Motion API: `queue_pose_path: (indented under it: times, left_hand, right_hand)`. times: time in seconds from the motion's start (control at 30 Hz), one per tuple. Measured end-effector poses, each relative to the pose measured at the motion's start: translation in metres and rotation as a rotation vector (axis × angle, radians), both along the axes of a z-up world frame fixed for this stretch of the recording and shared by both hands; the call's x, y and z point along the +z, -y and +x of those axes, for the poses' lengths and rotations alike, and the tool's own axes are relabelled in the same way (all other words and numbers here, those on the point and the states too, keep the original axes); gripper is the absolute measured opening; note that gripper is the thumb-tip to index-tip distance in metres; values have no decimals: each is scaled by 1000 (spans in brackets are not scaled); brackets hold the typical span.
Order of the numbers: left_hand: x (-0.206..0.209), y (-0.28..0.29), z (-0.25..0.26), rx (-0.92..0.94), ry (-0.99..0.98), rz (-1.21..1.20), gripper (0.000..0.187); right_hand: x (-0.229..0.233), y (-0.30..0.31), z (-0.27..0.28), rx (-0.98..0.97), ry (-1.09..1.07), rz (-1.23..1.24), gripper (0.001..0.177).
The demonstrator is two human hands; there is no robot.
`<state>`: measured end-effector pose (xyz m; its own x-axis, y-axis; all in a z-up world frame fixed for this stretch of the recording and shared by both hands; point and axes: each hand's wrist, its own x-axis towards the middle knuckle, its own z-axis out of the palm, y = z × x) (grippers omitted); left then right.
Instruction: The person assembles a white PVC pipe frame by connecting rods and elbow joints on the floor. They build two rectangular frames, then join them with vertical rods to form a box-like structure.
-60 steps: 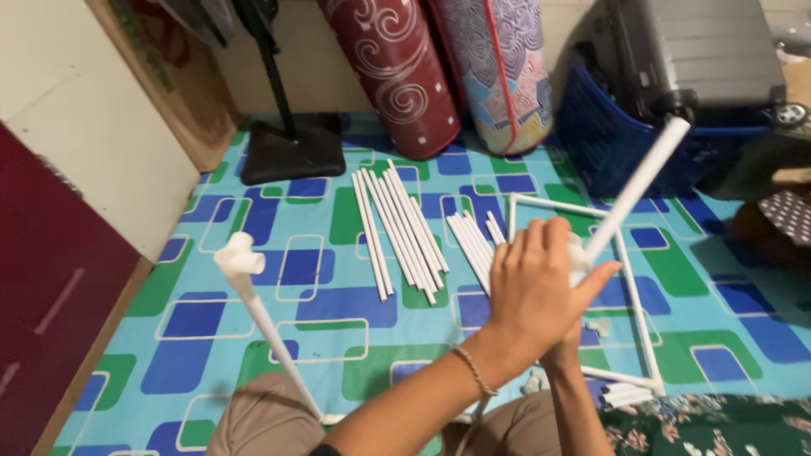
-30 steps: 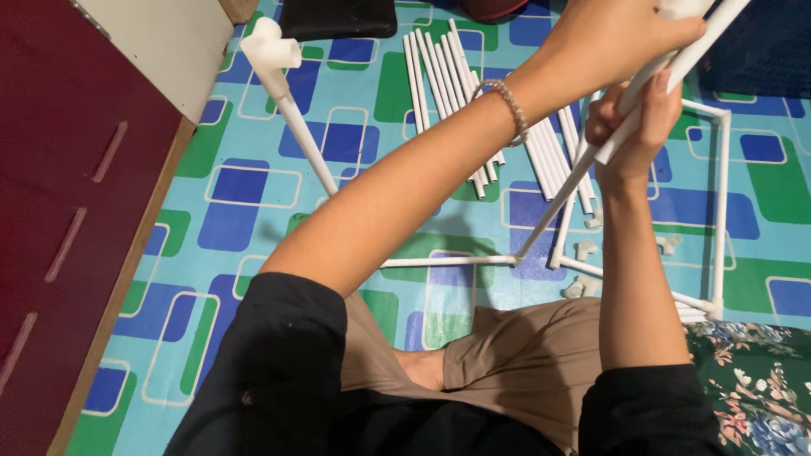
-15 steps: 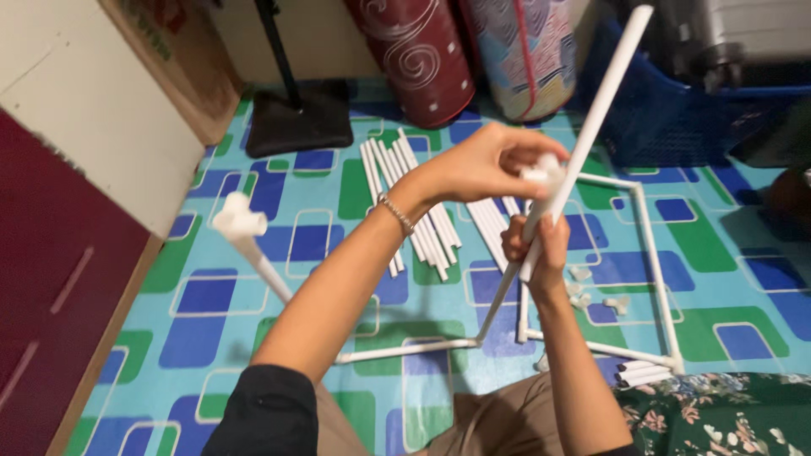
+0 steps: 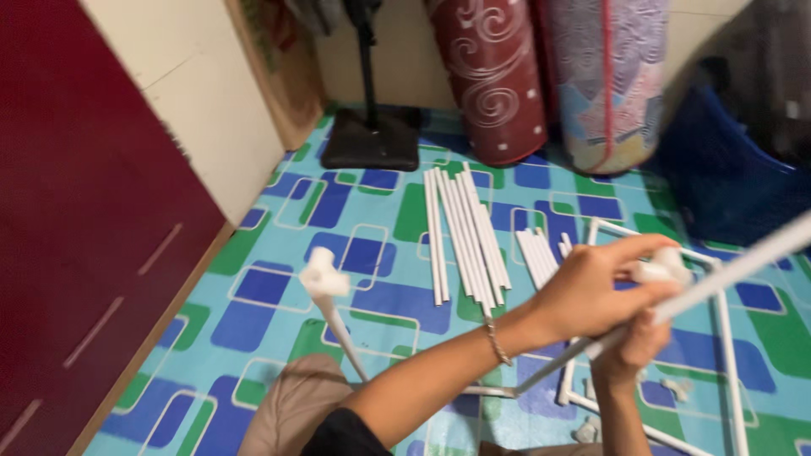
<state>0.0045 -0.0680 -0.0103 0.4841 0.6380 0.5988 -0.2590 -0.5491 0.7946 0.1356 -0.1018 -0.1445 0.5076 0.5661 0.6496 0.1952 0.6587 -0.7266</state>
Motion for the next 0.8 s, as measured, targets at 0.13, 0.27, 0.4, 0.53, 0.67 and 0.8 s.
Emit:
queue_pose_path:
  times: [0.13, 0.27, 0.4, 0.53, 0.67, 0.8]
  left_hand:
    - [30, 23, -24, 61, -50, 5, 50]
    - [38, 73, -102, 433, -24, 572, 55]
    - [35, 62, -198, 927, -277, 374, 27]
    - [29, 7, -259, 1027, -83, 352, 75]
    - [20, -48, -283, 370, 8, -153, 60]
    - [-9, -72, -274, 206, 21, -194, 41]
  right_hand:
    - [-1, 2, -1, -34, 78, 72, 63]
    - [4, 4, 5, 99, -149, 3, 53]
    - [15, -2, 3, 251, -162, 41, 49]
    - [19, -7, -4, 258, -158, 50, 45]
    - [22, -6, 0, 272, -140, 11, 45]
    - [25, -9, 8, 209, -77, -14, 42]
